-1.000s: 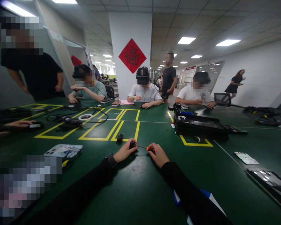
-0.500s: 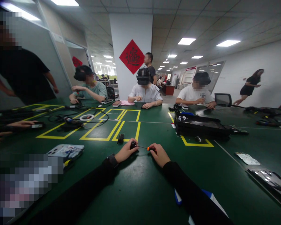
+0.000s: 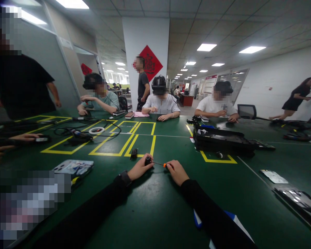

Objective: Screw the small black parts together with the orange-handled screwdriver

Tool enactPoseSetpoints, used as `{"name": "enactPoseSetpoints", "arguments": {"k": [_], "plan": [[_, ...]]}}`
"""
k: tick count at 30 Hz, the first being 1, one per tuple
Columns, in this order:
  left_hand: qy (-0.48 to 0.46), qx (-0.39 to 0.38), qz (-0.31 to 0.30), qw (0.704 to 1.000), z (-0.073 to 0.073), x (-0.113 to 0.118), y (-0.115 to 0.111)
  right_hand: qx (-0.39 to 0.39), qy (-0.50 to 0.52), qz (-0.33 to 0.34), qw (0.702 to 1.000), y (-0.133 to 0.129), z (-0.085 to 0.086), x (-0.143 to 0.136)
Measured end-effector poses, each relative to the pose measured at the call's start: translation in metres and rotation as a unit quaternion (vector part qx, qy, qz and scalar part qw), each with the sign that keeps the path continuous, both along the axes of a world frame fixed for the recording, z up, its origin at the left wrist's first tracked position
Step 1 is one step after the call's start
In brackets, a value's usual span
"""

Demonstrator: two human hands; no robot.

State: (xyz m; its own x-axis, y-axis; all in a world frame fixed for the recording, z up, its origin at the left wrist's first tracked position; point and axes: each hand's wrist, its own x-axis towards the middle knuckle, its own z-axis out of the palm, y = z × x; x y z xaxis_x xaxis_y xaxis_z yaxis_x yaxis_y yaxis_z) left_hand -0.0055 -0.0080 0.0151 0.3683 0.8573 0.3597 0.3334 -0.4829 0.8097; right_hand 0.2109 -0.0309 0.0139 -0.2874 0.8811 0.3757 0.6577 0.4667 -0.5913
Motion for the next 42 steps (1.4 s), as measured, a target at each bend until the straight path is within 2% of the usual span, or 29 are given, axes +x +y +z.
{"name": "enactPoseSetpoints", "arguments": {"k": [6,18,27,37,42], "plan": [[0.002,0.017,0.008,1.0,-0.0002,0.0005,0.0005,0.018,-0.024,0.008,1.0,0.0013,-0.0005,0.0004],[0.004,0.02,0.003,1.0,-0.0023,-0.0001,0.0021,-0.012,0.026,-0.005,1.0,-0.0012,-0.0022,0.0004],[0.005,0.022,0.006,1.0,-0.0025,0.0001,0.002,0.03,0.01,0.026,0.999,0.0027,-0.0005,0.0017],[0.014,0.023,0.007,1.0,-0.0032,-0.0004,0.0023,0.017,0.014,0.002,1.0,0.002,-0.0074,0.002],[0.011,0.024,0.001,1.0,-0.0039,-0.0009,0.0029,0.034,0.0,-0.009,0.999,0.0048,-0.0075,0.003]]}}
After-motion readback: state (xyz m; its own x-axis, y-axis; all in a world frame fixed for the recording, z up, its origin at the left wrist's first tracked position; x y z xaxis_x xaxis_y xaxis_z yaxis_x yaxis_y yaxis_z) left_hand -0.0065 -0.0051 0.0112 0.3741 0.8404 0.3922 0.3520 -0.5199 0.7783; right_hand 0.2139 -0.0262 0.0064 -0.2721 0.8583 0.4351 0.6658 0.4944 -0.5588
